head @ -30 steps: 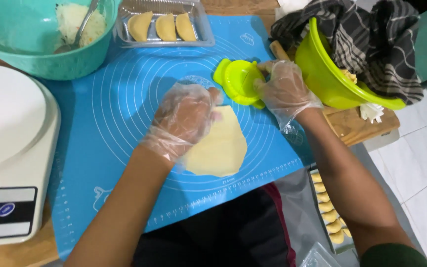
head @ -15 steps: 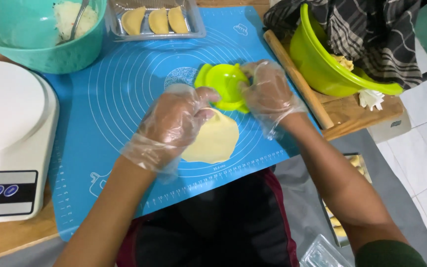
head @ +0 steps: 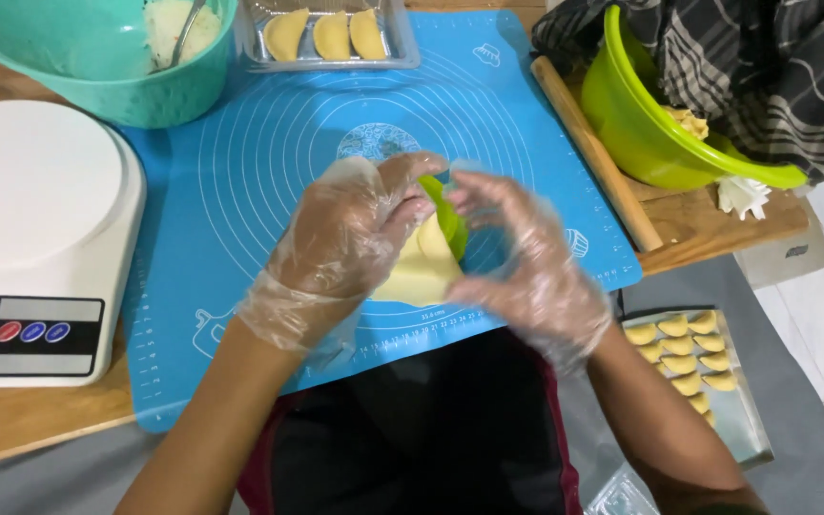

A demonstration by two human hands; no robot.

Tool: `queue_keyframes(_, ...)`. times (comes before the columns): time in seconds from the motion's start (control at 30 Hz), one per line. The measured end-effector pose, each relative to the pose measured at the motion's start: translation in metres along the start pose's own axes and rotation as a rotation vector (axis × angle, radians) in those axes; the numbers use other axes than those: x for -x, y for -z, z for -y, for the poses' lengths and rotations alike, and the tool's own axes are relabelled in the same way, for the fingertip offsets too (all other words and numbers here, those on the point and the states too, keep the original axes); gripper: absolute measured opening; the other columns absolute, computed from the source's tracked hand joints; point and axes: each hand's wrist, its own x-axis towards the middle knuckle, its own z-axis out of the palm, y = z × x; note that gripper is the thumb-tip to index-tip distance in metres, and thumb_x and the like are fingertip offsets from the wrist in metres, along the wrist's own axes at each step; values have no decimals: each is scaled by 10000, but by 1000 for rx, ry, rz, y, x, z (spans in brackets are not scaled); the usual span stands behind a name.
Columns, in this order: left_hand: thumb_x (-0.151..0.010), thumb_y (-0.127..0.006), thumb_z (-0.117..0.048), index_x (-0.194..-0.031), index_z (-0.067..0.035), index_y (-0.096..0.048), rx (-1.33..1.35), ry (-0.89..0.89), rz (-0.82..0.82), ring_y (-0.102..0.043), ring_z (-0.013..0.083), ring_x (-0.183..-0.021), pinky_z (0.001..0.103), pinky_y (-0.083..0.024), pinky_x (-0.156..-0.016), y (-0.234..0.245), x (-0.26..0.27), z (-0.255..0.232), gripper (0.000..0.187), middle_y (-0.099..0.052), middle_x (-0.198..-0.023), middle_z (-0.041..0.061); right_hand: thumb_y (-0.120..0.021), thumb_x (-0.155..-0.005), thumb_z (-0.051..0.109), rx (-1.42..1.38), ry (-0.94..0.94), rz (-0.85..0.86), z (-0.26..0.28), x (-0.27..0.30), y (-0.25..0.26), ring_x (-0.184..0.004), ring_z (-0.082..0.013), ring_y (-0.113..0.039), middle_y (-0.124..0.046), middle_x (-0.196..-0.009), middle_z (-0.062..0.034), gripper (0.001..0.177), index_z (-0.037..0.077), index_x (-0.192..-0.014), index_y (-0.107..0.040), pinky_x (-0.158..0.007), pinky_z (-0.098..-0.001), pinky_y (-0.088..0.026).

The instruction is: Preparing filled pastries by rolling dough, adding filling, and using a mold to seal them.

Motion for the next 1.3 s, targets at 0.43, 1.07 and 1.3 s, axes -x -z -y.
queue_keyframes(0.43, -1031, -396, -396, -1107, -22, -668, 229, -60, 142, -485, 91, -454, 210, -361, -327, 27, 0, -32, 468, -647, -748, 45, -512, -1048, -25, 127, 94, -235, -14, 17, -16, -659, -125, -636, -707, -944, -111, 113, 21, -1106, -597, -538, -228, -520)
queue_keyframes(1.07, -1058, -644, -147, -1055, -78, -714, -243, -76, -216, -646, 193, -663, 323, -535, -545, 12, 25, -30, 98, -706, -815, 46, -407, -1114, 250, -208, -223, -380, -3, 17, -6, -889, -146, -541, -565, -1056, -57, 166, 101, -1119, -479, -709, -251, -485)
queue_keyframes(1.3, -1051, -592, -227, -1076, -44, -758, -107, 100, -279, -693, 237, -748, 354, -546, -644, -2, 10, -10, 248, -782, -972, 90, -470, -1069, 271, -121, -322, -325, -25, -18, 0, -838, -125, -577, -605, -961, -15, 194, 98, -1072, -559, -688, -267, -482)
